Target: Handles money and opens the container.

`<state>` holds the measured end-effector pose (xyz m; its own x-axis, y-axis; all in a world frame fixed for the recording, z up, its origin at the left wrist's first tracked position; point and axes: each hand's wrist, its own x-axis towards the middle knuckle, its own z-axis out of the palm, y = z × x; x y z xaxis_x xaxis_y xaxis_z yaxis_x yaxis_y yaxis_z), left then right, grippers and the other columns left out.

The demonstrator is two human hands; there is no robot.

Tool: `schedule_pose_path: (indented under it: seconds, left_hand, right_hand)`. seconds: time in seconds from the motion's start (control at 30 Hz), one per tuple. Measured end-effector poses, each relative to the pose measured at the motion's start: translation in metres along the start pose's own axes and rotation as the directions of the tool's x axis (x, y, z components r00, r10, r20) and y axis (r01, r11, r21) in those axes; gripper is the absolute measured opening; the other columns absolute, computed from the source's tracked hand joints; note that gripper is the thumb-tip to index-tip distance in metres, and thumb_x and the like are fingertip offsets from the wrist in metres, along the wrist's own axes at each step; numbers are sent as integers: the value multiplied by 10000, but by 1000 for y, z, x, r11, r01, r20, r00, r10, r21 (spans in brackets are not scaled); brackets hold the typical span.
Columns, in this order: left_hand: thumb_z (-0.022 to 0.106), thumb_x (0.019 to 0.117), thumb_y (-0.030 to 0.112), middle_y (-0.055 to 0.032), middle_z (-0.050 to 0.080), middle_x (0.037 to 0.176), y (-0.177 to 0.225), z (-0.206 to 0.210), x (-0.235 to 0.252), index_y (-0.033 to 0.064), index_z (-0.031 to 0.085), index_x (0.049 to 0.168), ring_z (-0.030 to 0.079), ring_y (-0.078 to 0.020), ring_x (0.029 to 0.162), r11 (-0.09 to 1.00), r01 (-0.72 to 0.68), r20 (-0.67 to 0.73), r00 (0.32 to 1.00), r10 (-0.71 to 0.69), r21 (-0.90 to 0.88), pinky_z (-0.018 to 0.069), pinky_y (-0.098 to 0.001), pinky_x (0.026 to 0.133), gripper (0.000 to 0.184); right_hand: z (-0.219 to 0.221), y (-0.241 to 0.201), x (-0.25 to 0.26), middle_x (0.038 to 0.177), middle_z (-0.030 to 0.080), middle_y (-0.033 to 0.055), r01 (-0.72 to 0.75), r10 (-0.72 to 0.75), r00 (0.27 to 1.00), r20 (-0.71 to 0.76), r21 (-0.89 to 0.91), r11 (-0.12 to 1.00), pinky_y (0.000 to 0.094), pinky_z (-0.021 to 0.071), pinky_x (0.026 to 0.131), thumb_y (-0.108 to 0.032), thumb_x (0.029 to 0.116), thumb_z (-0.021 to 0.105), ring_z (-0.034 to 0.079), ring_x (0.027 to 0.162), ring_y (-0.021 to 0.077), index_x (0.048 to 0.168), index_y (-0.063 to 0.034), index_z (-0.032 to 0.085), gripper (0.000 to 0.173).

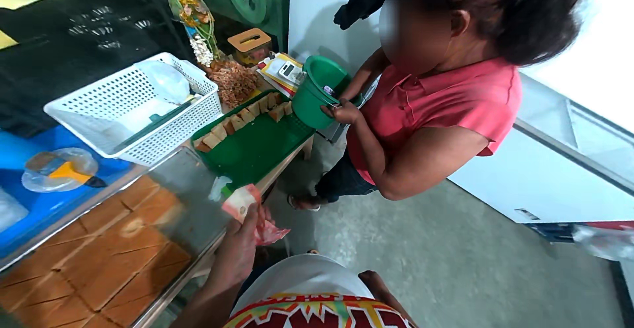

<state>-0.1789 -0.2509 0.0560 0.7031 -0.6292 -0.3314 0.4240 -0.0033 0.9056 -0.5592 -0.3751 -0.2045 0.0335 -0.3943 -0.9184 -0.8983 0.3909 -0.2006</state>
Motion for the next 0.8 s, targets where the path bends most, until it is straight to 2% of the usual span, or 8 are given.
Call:
schedule_pose_path:
  seconds: [0.27,0.43,0.57,0.8]
  left_hand:
    - [345,1107,195,-5,643,815,-1,2,-1,85,590,963,646,-103,728,999,15,20,1000,-14,-45,584,-257,708,304]
    - [360,1112,204,-37,663,812,1,4,-1,55,603,984,670,-141,715,984,146,-15,989,-148,-98,604,-295,687,312]
    - [368,1111,213,-67,688,830,4,7,-2,42,610,975,689,-164,728,972,193,-23,980,-198,-134,610,-309,684,326]
    - [442,1079,175,-63,700,857,5,7,-2,41,611,1058,692,-143,726,977,179,14,984,-178,-120,607,-289,654,218]
  right_hand:
    - [-1,-7,-4,1192,671,218,10,-10,1000,-6,5,1000,460,536,870,-266,1087,505,676,941,291,1310,20,628,383]
    - [-4,0,-4,1192,672,218,0,0,1000,11,-47,999,465,530,882,-266,1089,497,676,951,293,1299,21,634,381]
    - [-7,4,0,1170,676,213,-4,5,1000,7,-32,999,455,534,866,-269,1085,506,674,926,280,1288,21,640,379]
    - [-10,-3,-3,1183,677,201,2,-2,1000,-5,-15,1000,457,542,854,-279,1083,507,676,937,281,1310,2,630,381]
